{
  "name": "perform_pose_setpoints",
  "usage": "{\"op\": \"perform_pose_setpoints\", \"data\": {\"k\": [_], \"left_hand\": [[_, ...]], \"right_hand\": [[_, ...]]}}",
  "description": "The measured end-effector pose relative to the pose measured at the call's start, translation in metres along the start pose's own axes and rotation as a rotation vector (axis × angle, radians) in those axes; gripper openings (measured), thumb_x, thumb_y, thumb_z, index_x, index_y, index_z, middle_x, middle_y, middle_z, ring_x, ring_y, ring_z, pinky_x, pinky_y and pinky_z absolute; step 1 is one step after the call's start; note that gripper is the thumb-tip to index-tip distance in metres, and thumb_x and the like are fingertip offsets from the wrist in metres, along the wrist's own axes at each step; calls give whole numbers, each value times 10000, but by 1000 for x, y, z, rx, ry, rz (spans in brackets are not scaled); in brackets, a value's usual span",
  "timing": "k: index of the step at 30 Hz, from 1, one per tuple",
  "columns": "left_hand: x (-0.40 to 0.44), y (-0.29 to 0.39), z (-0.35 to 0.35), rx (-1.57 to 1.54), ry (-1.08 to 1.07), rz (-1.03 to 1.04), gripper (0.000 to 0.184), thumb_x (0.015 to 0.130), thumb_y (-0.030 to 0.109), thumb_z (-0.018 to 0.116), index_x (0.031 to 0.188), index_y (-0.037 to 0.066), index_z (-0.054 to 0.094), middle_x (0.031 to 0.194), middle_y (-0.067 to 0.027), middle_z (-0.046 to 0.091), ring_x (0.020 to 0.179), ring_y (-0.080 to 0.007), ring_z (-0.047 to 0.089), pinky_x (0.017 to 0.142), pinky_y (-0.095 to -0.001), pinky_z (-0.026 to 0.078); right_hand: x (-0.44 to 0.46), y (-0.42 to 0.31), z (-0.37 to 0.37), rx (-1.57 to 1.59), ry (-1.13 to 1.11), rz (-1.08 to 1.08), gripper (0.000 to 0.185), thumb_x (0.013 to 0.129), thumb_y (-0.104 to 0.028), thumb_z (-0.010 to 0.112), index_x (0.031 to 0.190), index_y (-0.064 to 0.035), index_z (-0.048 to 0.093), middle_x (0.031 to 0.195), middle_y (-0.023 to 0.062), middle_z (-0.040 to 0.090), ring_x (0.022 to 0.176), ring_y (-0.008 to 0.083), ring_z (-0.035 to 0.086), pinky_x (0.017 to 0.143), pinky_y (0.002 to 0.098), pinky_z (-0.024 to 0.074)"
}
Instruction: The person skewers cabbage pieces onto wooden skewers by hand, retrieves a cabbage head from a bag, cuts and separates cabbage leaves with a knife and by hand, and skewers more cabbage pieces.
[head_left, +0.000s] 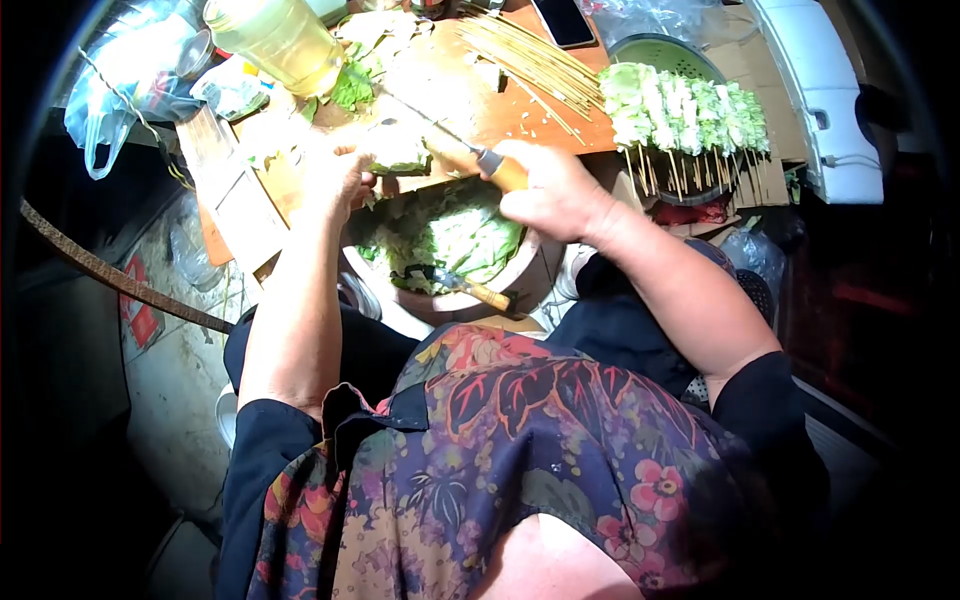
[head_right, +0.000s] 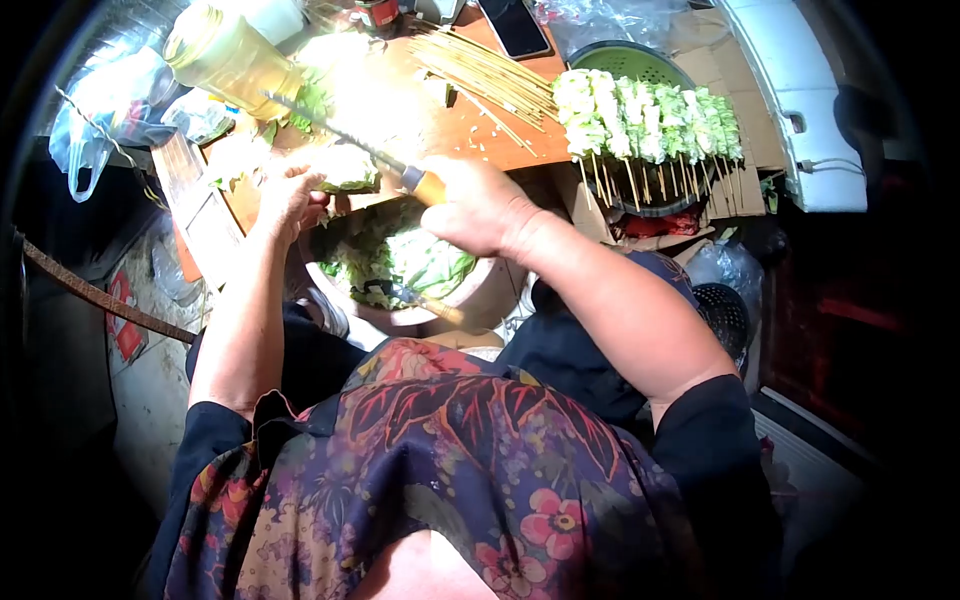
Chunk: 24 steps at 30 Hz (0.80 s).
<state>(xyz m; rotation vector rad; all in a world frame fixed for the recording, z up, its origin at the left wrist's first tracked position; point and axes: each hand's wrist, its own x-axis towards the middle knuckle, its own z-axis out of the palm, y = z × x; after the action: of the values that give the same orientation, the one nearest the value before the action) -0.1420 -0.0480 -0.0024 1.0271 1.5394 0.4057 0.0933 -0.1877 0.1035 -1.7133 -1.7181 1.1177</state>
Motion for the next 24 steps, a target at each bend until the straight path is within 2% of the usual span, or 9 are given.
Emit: {"op": "perform_pose_setpoints", "data": {"k": [1, 2, 4, 5, 8, 9, 12, 15, 24], "left_hand": [[0, 2, 0, 32, -25, 15, 162, 861, 80, 582, 1020, 54, 597, 657, -43, 582, 449, -119, 515, 395, -253, 431], [-1, 2, 0, 36, -22, 5, 162, 861, 80, 582, 1020, 54, 597, 657, -43, 582, 449, -119, 515, 395, -253, 431], [-5, 5, 4, 34, -1, 47, 127, 866, 36, 531, 964, 50, 610, 600, -43, 557, 425, -114, 491, 367, -254, 390], [12, -4, 6, -1, 42, 163, 126, 856, -7, 492, 857, 42, 609, 567, -43, 537, 409, -111, 465, 347, -260, 336], [11, 2, 10, -25, 69, 283, 128, 840, -19, 497, 772, 38, 589, 558, -39, 528, 403, -110, 444, 351, -260, 306], [8, 6, 9, 8, 60, 236, 97, 834, 8, 529, 760, 39, 584, 564, -40, 534, 406, -110, 442, 358, -263, 305], [-8, 16, 14, -129, 71, 189, 58, 820, 47, 578, 763, 42, 590, 569, -43, 542, 411, -111, 450, 359, -266, 310], [1, 12, 14, -84, 108, 112, 53, 808, 73, 609, 767, 45, 591, 570, -43, 547, 405, -113, 452, 356, -270, 312], [17, 3, 14, -8, 198, 143, 33, 814, 14, 593, 800, 17, 623, 569, -60, 564, 407, -123, 483, 359, -281, 351]], "right_hand": [[1, -1, 8, -82, -3, 34, 344, 748, -194, 595, 1050, -32, 584, 877, 169, 630, 801, 291, 621, 751, 351, 488], [1, -5, 12, -104, -59, 131, 321, 768, -231, 603, 1020, -34, 586, 851, 190, 630, 796, 324, 627, 758, 368, 497], [3, -1, 23, -129, -93, 153, 331, 790, -270, 598, 1023, -35, 580, 837, 196, 635, 803, 331, 636, 753, 380, 502], [3, 1, 26, -141, -96, 149, 357, 808, -304, 593, 1040, -34, 569, 839, 209, 637, 809, 357, 635, 743, 406, 503], [3, 5, 31, -184, -81, 161, 361, 810, -318, 599, 1026, -32, 560, 837, 227, 633, 812, 381, 629, 737, 427, 499], [3, 3, 29, -182, -97, 135, 356, 819, -327, 597, 1001, -25, 550, 834, 240, 628, 821, 398, 622, 738, 444, 494], [3, 5, 29, -205, -128, 186, 350, 829, -320, 590, 995, -16, 537, 834, 243, 627, 820, 406, 620, 738, 453, 491], [4, -2, 23, -219, -154, 189, 344, 844, -312, 582, 988, -4, 528, 830, 248, 625, 816, 414, 618, 739, 463, 488], [21, -1, 14, -264, -223, 88, 353, 875, -297, 559, 938, 49, 530, 804, 262, 620, 800, 418, 619, 722, 457, 496]]}}
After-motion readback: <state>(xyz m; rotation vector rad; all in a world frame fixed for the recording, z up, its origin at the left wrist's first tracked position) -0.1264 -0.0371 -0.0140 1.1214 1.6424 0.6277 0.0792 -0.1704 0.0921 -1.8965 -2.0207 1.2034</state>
